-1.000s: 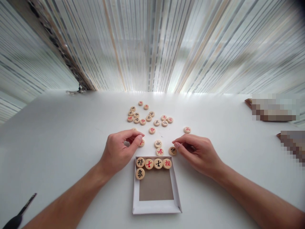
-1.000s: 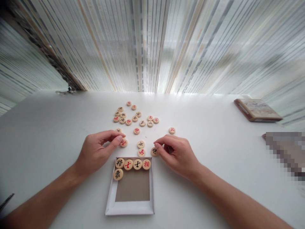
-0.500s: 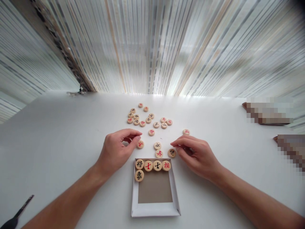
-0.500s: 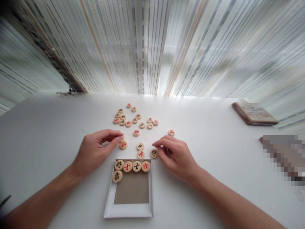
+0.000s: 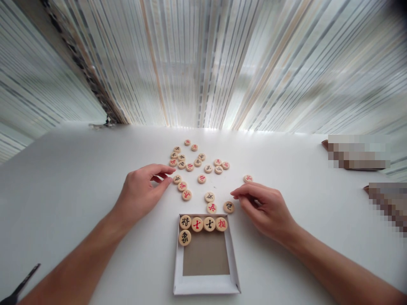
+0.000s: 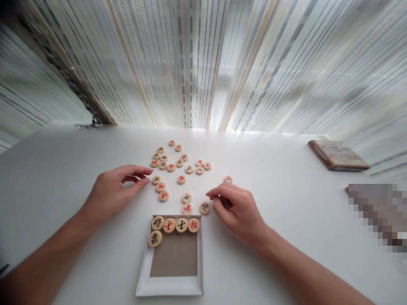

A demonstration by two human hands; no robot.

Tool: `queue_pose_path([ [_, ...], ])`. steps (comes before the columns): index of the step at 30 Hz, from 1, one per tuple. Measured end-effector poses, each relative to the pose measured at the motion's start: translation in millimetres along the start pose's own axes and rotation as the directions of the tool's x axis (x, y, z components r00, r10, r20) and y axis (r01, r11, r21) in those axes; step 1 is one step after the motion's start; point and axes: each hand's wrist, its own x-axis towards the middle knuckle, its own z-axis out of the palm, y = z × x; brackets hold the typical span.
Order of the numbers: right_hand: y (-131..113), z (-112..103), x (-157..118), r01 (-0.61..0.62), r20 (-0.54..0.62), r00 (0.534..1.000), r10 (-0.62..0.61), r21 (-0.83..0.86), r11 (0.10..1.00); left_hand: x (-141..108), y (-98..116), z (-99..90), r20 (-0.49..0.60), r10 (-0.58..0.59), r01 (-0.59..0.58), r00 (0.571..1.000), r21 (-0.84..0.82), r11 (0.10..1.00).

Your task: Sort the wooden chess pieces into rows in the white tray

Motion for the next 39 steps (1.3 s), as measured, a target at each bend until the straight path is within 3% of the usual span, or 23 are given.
queue_pose_path([
  [12, 0, -1, 5, -0.037, -0.029, 0.999, 0.035, -0.043, 0.998, -5, 7, 7.8, 0.053, 0.11, -0.11, 0.993, -0.005, 0.994],
  [18, 0, -12, 44, -0.077, -0.028, 0.997, 0.073, -0.26, 0.963, -5, 7, 11.1, 0.034, 0.136, -0.135, 0.99, -0.027, 0.99],
  [23, 9, -5, 85, -0.211, 0.043, 0.97, 0.24, -0.35, 0.913, -4, 6, 10.8, 0.028, 0.136, -0.136, 0.99, -0.026, 0.99],
  [31, 15, 20, 117, -0.265, 0.107, 0.942, 0.319, -0.349, 0.899, -5, 10, 9.1, 0.006, 0.16, -0.16, 0.987, -0.045, 0.986],
  [39, 7, 24, 110, -0.265, 0.002, 0.962, 0.273, -0.236, 0.935, -10, 18, 8.7, 0.027, 0.166, -0.164, 0.986, -0.078, 0.983],
])
